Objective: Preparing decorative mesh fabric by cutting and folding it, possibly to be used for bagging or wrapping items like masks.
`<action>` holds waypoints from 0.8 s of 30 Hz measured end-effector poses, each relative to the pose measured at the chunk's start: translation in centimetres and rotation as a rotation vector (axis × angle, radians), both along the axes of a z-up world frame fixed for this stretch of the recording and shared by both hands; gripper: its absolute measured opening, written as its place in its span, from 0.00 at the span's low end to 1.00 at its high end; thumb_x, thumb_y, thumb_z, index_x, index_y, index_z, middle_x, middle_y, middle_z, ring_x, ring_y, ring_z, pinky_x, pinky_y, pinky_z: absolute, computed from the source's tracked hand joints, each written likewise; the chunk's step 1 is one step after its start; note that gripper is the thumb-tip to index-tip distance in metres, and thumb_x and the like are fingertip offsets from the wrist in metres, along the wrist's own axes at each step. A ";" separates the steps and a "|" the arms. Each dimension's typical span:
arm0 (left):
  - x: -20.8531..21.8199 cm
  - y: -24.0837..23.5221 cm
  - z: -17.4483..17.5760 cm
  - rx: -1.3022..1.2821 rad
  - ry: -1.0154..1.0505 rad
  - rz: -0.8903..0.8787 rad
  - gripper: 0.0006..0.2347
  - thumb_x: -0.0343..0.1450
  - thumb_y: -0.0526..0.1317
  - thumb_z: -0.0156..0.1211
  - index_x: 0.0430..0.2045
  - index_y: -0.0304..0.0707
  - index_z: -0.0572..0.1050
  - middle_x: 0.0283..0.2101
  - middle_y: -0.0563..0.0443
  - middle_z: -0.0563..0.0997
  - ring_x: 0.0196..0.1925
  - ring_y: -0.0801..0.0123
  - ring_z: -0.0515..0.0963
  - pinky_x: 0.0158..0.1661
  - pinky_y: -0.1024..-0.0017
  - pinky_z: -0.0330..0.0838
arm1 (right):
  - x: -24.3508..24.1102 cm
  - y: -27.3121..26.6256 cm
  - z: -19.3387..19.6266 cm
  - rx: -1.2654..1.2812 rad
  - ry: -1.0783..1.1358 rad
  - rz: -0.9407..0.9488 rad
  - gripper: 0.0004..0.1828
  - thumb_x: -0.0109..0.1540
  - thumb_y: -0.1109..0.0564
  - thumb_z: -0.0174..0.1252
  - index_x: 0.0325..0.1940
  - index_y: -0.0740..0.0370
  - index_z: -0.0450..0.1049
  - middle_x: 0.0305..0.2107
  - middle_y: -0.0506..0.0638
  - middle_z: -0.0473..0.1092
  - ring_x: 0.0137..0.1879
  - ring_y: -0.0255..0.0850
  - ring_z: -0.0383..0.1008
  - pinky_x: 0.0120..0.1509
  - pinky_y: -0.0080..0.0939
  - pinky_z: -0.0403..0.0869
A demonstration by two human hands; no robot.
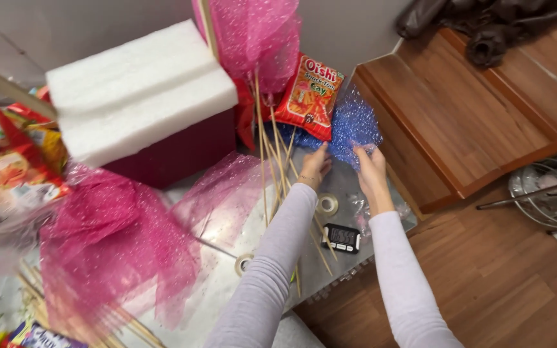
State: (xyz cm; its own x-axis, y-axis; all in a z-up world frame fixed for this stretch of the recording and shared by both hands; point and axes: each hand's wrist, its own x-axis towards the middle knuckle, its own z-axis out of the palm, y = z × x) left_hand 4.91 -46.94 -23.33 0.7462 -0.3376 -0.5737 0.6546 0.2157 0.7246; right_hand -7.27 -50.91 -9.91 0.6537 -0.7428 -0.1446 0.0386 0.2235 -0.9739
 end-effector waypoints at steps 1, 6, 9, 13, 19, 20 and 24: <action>0.5 -0.3 -0.4 -0.003 0.001 -0.006 0.31 0.68 0.49 0.60 0.56 0.18 0.58 0.52 0.27 0.70 0.51 0.49 0.75 0.50 0.54 0.71 | -0.4 0.0 0.6 -0.003 0.001 -0.006 0.06 0.57 0.59 0.59 0.31 0.54 0.67 0.27 0.43 0.64 0.35 0.32 0.69 0.42 0.31 0.73; 2.5 -1.4 -2.2 -0.021 0.031 0.143 0.29 0.67 0.43 0.62 0.53 0.17 0.58 0.49 0.25 0.70 0.41 0.48 0.80 0.39 0.62 0.78 | -0.8 -2.5 -1.4 0.340 -0.207 -0.067 0.09 0.54 0.61 0.60 0.33 0.56 0.65 0.27 0.49 0.70 0.35 0.41 0.75 0.52 0.51 0.76; 3.0 -1.3 -2.3 -0.052 0.045 0.192 0.27 0.68 0.41 0.61 0.53 0.15 0.57 0.50 0.20 0.66 0.42 0.39 0.78 0.38 0.57 0.79 | -1.1 -2.9 -1.4 0.396 -0.314 -0.054 0.08 0.56 0.58 0.58 0.31 0.55 0.63 0.26 0.55 0.72 0.36 0.49 0.78 0.55 0.59 0.75; 4.0 -1.6 -2.8 -0.054 0.088 0.284 0.20 0.68 0.38 0.56 0.48 0.18 0.63 0.45 0.24 0.70 0.35 0.41 0.80 0.33 0.56 0.81 | -1.5 -3.1 -1.1 0.356 -0.353 -0.147 0.06 0.59 0.55 0.56 0.34 0.51 0.64 0.26 0.53 0.71 0.36 0.51 0.78 0.53 0.59 0.77; -0.5 2.9 7.8 -0.172 0.119 0.175 0.35 0.68 0.55 0.53 0.62 0.24 0.53 0.61 0.24 0.61 0.60 0.36 0.65 0.56 0.46 0.63 | -3.0 -2.8 1.1 0.302 -0.407 -0.247 0.06 0.60 0.54 0.57 0.35 0.51 0.66 0.28 0.50 0.72 0.36 0.46 0.78 0.47 0.54 0.81; -0.5 2.8 7.9 -0.165 0.116 0.164 0.35 0.68 0.58 0.51 0.63 0.29 0.53 0.61 0.26 0.61 0.61 0.36 0.65 0.57 0.45 0.61 | -3.3 -3.0 1.0 0.347 -0.454 -0.268 0.05 0.59 0.56 0.58 0.33 0.53 0.67 0.28 0.51 0.72 0.35 0.46 0.79 0.46 0.53 0.82; 0.2 2.1 5.1 -0.204 0.123 0.098 0.39 0.67 0.64 0.45 0.66 0.36 0.46 0.66 0.32 0.54 0.60 0.35 0.64 0.55 0.41 0.61 | -3.9 -5.1 1.1 0.593 -0.498 -0.283 0.09 0.53 0.55 0.64 0.35 0.56 0.72 0.32 0.53 0.75 0.40 0.47 0.78 0.43 0.47 0.80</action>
State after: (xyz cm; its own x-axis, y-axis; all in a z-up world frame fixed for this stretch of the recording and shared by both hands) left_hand 5.14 -44.80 -18.20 0.7098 -0.3857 -0.5894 0.7040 0.4160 0.5756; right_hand -11.16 -56.02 -8.82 0.5444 -0.7807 -0.3068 0.5671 0.6121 -0.5512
